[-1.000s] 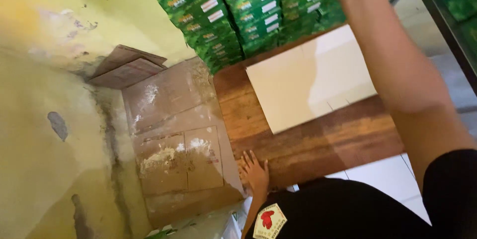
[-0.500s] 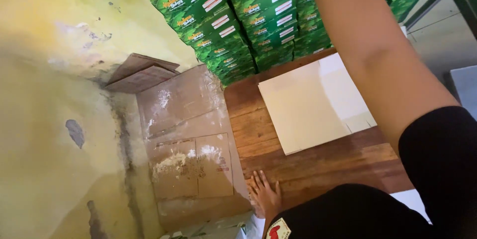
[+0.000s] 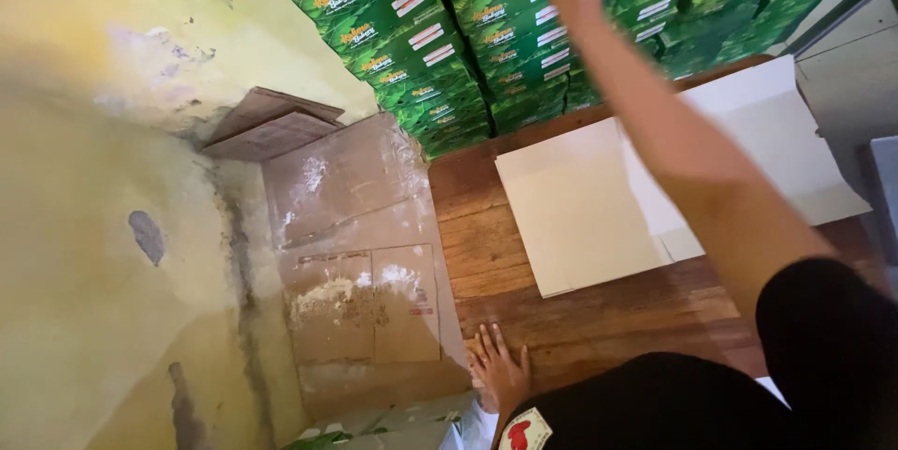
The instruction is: Assembling cardboard cake boxes.
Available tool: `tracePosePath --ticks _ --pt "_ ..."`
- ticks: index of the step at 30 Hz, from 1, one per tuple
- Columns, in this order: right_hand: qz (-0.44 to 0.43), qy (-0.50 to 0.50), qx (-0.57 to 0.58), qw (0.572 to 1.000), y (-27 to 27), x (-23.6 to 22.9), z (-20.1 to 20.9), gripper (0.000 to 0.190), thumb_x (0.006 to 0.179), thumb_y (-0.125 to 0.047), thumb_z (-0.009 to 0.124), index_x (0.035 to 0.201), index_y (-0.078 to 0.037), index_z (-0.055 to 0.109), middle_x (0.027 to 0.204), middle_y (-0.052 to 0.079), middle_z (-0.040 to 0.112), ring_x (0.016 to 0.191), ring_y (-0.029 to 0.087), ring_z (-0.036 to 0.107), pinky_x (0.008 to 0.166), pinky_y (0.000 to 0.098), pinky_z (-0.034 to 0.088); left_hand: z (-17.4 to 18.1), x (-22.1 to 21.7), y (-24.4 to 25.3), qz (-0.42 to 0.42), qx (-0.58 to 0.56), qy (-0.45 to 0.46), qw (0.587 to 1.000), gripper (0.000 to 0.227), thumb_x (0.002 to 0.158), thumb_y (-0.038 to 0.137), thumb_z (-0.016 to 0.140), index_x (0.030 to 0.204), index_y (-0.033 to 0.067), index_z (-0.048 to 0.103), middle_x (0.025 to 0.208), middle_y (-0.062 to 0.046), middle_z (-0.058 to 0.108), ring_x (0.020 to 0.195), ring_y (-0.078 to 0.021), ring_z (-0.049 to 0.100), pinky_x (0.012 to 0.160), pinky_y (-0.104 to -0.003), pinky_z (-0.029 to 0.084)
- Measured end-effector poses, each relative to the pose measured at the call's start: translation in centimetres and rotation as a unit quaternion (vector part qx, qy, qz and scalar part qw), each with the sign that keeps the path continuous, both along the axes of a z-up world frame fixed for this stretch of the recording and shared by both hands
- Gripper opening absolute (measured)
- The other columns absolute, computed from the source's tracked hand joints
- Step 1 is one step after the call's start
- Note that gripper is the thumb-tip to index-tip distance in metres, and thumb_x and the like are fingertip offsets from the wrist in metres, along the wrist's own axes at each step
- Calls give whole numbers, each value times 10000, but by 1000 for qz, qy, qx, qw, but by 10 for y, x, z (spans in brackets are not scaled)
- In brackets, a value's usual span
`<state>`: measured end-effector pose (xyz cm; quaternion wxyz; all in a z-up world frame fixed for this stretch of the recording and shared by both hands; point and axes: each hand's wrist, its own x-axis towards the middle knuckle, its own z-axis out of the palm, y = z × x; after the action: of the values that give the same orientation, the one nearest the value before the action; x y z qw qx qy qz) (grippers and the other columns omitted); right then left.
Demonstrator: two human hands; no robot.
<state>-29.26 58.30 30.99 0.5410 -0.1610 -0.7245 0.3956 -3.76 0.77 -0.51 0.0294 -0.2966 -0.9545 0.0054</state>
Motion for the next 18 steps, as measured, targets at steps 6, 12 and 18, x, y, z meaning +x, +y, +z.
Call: tracePosePath --ticks 6,12,18 --pt "12 -595 127 794 -199 209 -269 726 984 -450 449 1526 5 289 1395 270 391 1216 437 447 876 537 471 0 -2 -1 -18 25 44 999 959 828 652 597 1572 108 333 1643 -159 293 1462 -361 317 1176 -589 228" --pt "136 -775 174 592 -312 301 -279 892 964 -701 287 1603 -127 44 1670 201 -3 1516 425 67 1133 675 187 2 0 -3 -2 17 0 1000 952 846 651 610 1588 140 302 1666 -148 239 1478 -357 288 1166 -595 227" --pt "99 -727 131 666 -293 273 -236 713 793 -541 763 1342 -154 522 1320 132 515 1205 319 527 945 537 503 10 -1 0 9 48 -30 998 848 876 583 599 1571 165 351 1650 -121 287 1455 -343 318 1156 -568 237"
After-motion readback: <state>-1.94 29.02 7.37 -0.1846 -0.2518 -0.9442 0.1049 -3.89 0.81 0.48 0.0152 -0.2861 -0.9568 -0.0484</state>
